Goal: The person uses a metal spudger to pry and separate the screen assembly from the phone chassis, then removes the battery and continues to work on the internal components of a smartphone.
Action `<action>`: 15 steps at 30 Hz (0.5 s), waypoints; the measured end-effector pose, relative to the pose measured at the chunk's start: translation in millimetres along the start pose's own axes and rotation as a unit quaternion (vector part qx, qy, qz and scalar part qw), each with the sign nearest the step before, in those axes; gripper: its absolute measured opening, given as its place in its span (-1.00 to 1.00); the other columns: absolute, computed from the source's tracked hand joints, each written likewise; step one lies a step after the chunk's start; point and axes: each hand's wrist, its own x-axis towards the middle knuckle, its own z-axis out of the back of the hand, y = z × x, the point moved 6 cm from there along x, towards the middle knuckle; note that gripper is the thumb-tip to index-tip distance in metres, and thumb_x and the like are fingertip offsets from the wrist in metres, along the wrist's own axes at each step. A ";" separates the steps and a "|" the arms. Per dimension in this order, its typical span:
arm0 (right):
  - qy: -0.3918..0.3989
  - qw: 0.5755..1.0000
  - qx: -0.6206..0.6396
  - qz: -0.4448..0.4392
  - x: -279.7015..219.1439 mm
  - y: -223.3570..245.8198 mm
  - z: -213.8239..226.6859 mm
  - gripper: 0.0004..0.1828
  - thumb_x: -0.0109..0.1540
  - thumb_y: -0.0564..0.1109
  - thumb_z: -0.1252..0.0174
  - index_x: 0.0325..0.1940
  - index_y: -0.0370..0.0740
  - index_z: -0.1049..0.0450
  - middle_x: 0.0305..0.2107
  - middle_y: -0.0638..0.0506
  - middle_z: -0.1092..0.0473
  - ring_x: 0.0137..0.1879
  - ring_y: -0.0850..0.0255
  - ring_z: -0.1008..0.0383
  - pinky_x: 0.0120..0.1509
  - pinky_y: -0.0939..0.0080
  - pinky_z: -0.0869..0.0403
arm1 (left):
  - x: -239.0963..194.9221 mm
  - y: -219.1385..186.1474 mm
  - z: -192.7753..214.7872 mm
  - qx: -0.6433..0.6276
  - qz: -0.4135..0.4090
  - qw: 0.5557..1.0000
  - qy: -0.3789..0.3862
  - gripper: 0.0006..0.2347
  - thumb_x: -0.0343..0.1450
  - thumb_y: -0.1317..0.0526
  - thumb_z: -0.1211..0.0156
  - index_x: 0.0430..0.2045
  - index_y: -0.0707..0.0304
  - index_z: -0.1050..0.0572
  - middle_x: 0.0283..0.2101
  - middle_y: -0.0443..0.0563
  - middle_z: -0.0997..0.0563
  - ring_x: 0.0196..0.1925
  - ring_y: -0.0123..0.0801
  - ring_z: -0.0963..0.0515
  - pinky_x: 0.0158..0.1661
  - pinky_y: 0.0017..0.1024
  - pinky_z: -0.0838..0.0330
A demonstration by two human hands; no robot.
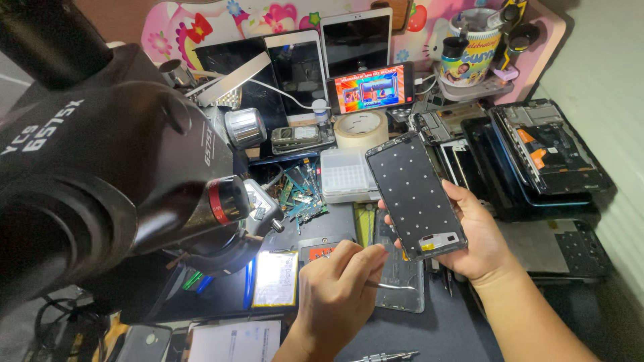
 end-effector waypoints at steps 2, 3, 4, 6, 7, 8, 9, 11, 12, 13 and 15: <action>-0.003 1.000 0.001 -0.002 -0.5 0.1 0.1 -0.28 0.35 0.24 0.17 0.34 -0.39 -0.33 0.14 -0.37 -0.42 0.11 -0.11 -0.54 0.01 -0.18 -0.58 | 1.0 0.2 0.2 0.001 0.009 1.000 0.009 -0.82 0.33 0.43 -0.38 -0.25 0.33 -0.56 -0.41 0.02 -0.55 -0.51 -0.20 -0.59 -0.51 -0.35 -0.43; -0.005 1.000 0.002 -0.003 -0.1 0.6 -0.4 -0.28 0.35 0.24 0.17 0.34 -0.39 -0.33 0.14 -0.36 -0.42 0.11 -0.11 -0.54 0.01 -0.18 -0.58 | 1.6 0.8 0.7 0.002 0.013 1.000 0.013 -0.82 0.32 0.44 -0.38 -0.25 0.34 -0.57 -0.41 0.03 -0.55 -0.52 -0.19 -0.59 -0.51 -0.35 -0.43; 0.010 1.000 0.003 -0.001 0.1 1.5 -2.9 -0.29 0.36 0.23 0.17 0.34 -0.41 -0.32 0.14 -0.37 -0.42 0.11 -0.13 -0.54 0.01 -0.19 -0.58 | 1.5 -0.2 3.0 0.005 0.005 1.000 0.003 -0.80 0.29 0.46 -0.34 -0.24 0.35 -0.57 -0.37 0.06 -0.56 -0.49 -0.20 -0.61 -0.50 -0.35 -0.44; 0.038 0.999 0.010 0.000 -0.3 2.1 -6.4 -0.29 0.39 0.22 0.17 0.35 -0.44 -0.31 0.15 -0.39 -0.41 0.11 -0.15 -0.53 0.02 -0.22 -0.58 | -0.6 -0.5 6.4 0.010 -0.006 1.000 -0.014 -0.74 0.24 0.49 -0.28 -0.22 0.37 -0.56 -0.29 0.12 -0.58 -0.44 -0.22 -0.64 -0.47 -0.37 -0.47; 0.019 1.000 -0.002 0.003 -1.0 2.3 -3.9 -0.29 0.38 0.22 0.18 0.36 -0.42 -0.31 0.15 -0.38 -0.41 0.12 -0.15 -0.53 0.03 -0.22 -0.57 | -2.4 1.8 6.8 0.000 0.003 1.000 -0.010 -0.73 0.23 0.51 -0.26 -0.21 0.37 -0.56 -0.25 0.12 -0.59 -0.43 -0.25 -0.65 -0.45 -0.38 -0.48; 0.000 1.000 -0.014 0.006 -1.3 4.4 -1.7 -0.29 0.37 0.23 0.19 0.36 -0.39 -0.31 0.14 -0.37 -0.41 0.13 -0.15 -0.53 0.04 -0.21 -0.56 | -3.6 4.9 7.3 -0.011 0.012 1.000 -0.006 -0.72 0.22 0.52 -0.25 -0.20 0.37 -0.56 -0.21 0.12 -0.59 -0.41 -0.27 -0.66 -0.43 -0.39 -0.50; -0.019 0.999 -0.027 0.009 -2.7 5.0 -0.5 -0.29 0.36 0.23 0.21 0.36 -0.37 -0.31 0.14 -0.36 -0.41 0.13 -0.15 -0.52 0.05 -0.21 -0.56 | -5.6 6.4 7.4 -0.021 0.021 1.000 -0.003 -0.71 0.22 0.54 -0.23 -0.19 0.37 -0.55 -0.17 0.12 -0.60 -0.40 -0.30 -0.66 -0.41 -0.40 -0.51; -0.047 0.998 -0.040 0.013 -2.4 9.5 -2.2 -0.29 0.37 0.24 0.22 0.37 -0.36 -0.30 0.16 -0.36 -0.41 0.15 -0.16 -0.50 0.06 -0.21 -0.54 | -2.8 7.6 4.4 0.003 -0.008 1.000 0.002 -0.76 0.31 0.48 -0.32 -0.18 0.30 -0.56 -0.19 -0.01 -0.59 -0.37 -0.28 -0.66 -0.38 -0.40 -0.50; -0.062 0.997 -0.045 0.011 -4.1 9.4 -3.2 -0.28 0.37 0.25 0.22 0.37 -0.35 -0.29 0.17 -0.36 -0.40 0.15 -0.17 -0.49 0.07 -0.21 -0.53 | -3.6 6.0 3.5 0.016 -0.018 1.000 0.005 -0.79 0.36 0.46 -0.36 -0.17 0.27 -0.56 -0.19 -0.07 -0.58 -0.36 -0.27 -0.66 -0.36 -0.40 -0.50; -0.054 0.997 -0.051 0.019 -3.6 12.7 -6.1 -0.28 0.38 0.24 0.23 0.38 -0.36 -0.29 0.17 -0.36 -0.39 0.16 -0.18 -0.49 0.09 -0.21 -0.53 | -3.9 5.1 0.2 0.020 -0.038 0.999 0.031 -0.77 0.34 0.44 -0.34 -0.15 0.28 -0.57 -0.16 -0.06 -0.59 -0.36 -0.27 -0.65 -0.37 -0.40 -0.49; -0.046 0.997 -0.057 0.027 -7.7 12.2 -8.8 -0.28 0.38 0.23 0.25 0.39 -0.38 -0.27 0.17 -0.36 -0.37 0.18 -0.20 -0.47 0.13 -0.23 -0.54 | -9.5 3.3 -6.5 0.025 -0.067 0.993 0.090 -0.72 0.30 0.42 -0.30 -0.11 0.31 -0.58 -0.10 -0.04 -0.60 -0.37 -0.27 -0.64 -0.38 -0.39 -0.47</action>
